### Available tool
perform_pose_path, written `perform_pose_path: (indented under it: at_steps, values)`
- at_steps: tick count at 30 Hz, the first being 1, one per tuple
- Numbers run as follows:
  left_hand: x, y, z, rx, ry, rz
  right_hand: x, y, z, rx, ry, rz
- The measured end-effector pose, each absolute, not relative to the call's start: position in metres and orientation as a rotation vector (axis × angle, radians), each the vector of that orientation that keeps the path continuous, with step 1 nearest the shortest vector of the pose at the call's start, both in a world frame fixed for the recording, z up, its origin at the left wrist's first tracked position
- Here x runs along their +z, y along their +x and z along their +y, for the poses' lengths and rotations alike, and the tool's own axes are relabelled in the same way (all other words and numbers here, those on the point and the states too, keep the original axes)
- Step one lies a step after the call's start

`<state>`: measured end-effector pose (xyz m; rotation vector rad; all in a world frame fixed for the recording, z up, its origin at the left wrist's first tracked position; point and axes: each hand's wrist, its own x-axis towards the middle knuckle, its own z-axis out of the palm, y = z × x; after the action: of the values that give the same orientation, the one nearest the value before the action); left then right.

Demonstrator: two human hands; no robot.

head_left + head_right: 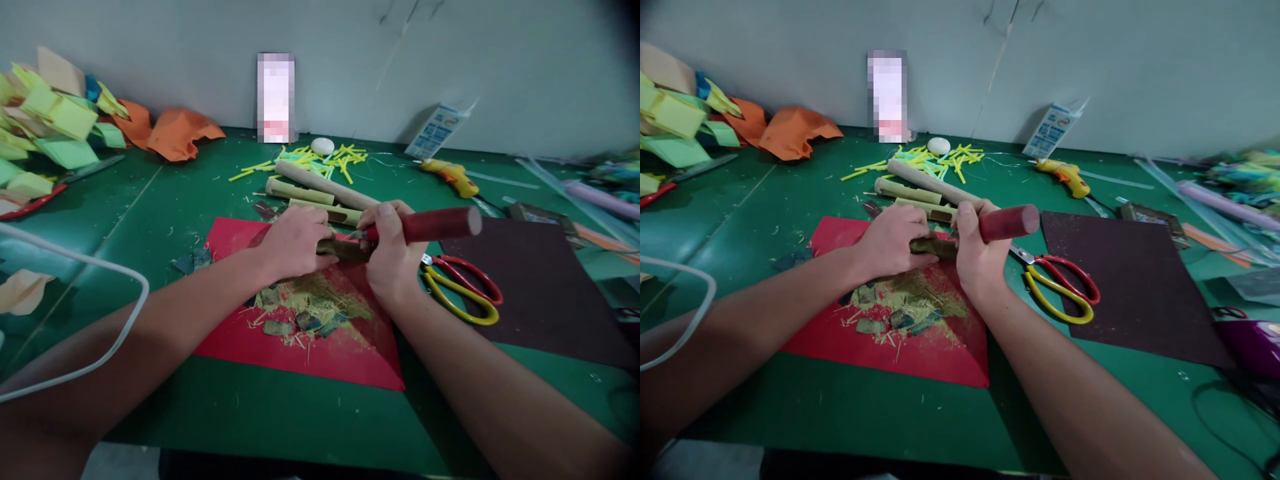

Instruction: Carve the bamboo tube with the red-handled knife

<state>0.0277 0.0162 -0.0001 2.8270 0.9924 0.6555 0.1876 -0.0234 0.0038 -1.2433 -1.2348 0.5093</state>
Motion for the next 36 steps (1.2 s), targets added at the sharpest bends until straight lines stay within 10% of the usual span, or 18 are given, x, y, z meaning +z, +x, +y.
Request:
perform_pose_path:
  at_steps: [36]
  values:
    - [-0.003, 0.031, 0.017, 0.668, 2.784, 1.027, 0.000, 0.188, -0.020, 0.307, -1.162, -1.509]
